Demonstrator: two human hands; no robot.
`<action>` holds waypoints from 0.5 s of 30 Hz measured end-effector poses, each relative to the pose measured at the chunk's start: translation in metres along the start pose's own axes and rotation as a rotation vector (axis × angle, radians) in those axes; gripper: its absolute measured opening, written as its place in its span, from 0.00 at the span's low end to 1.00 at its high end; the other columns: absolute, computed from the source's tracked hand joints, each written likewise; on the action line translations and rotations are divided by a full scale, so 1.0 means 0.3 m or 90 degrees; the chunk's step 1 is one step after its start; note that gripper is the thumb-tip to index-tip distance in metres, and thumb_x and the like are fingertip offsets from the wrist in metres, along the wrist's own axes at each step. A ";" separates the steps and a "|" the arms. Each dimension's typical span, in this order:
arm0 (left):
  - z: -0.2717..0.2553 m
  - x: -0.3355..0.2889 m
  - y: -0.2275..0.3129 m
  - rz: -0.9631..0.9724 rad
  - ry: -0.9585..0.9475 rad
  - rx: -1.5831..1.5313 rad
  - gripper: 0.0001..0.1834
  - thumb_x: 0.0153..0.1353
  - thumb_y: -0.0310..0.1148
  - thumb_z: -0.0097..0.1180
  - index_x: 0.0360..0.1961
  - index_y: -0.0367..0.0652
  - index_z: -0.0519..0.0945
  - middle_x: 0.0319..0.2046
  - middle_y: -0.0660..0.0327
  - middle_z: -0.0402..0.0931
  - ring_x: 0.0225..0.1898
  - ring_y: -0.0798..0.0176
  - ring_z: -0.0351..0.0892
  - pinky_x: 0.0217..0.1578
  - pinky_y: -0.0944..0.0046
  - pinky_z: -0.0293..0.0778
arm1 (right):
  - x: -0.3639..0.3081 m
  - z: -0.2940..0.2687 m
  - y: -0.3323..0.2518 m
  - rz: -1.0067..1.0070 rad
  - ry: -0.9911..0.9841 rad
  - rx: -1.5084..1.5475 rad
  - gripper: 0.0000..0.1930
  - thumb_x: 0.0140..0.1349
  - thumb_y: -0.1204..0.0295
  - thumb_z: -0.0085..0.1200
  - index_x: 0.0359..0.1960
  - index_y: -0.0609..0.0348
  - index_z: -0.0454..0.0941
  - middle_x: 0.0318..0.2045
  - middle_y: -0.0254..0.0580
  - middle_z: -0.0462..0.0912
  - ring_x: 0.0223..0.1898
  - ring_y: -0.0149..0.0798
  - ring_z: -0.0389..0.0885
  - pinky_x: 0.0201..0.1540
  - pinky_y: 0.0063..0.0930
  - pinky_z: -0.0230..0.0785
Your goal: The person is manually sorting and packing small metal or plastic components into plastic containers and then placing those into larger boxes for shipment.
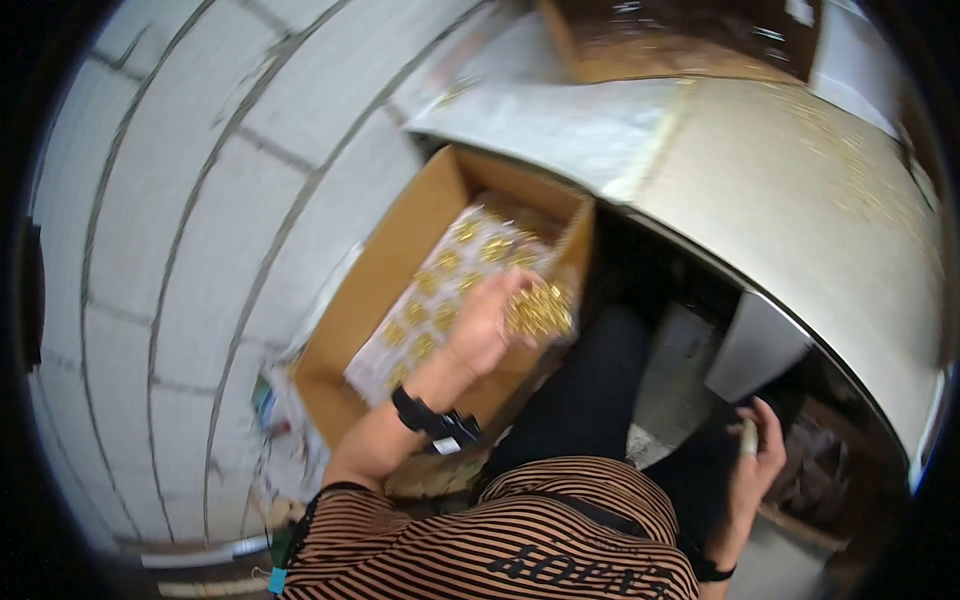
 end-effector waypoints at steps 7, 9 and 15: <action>-0.625 -0.401 0.286 0.011 0.404 0.118 0.09 0.65 0.35 0.50 0.38 0.41 0.75 0.36 0.62 0.75 0.37 0.64 0.78 0.40 0.58 0.80 | 0.055 0.047 0.046 0.055 -0.064 0.068 0.15 0.66 0.77 0.44 0.53 0.69 0.70 0.36 0.42 0.79 0.31 0.29 0.76 0.36 0.21 0.71; -0.862 -0.511 0.207 -0.018 0.478 0.115 0.08 0.65 0.33 0.48 0.37 0.40 0.75 0.38 0.59 0.75 0.38 0.62 0.79 0.39 0.54 0.80 | 0.064 0.077 0.032 0.065 -0.072 0.069 0.15 0.66 0.76 0.44 0.53 0.69 0.71 0.36 0.42 0.79 0.30 0.29 0.76 0.36 0.22 0.71; -1.156 -0.697 -0.045 -0.222 0.593 0.074 0.07 0.60 0.25 0.49 0.38 0.32 0.74 0.31 0.53 0.76 0.35 0.57 0.78 0.36 0.47 0.80 | 0.063 0.082 0.042 0.080 -0.064 0.040 0.14 0.66 0.77 0.44 0.52 0.68 0.71 0.35 0.43 0.80 0.30 0.29 0.76 0.36 0.21 0.71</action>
Point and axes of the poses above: each hand's wrist, its own x-axis towards the middle knuckle, its own z-axis out of the palm, y = z × x, the point moved 1 cm from there along x, towards the middle knuckle
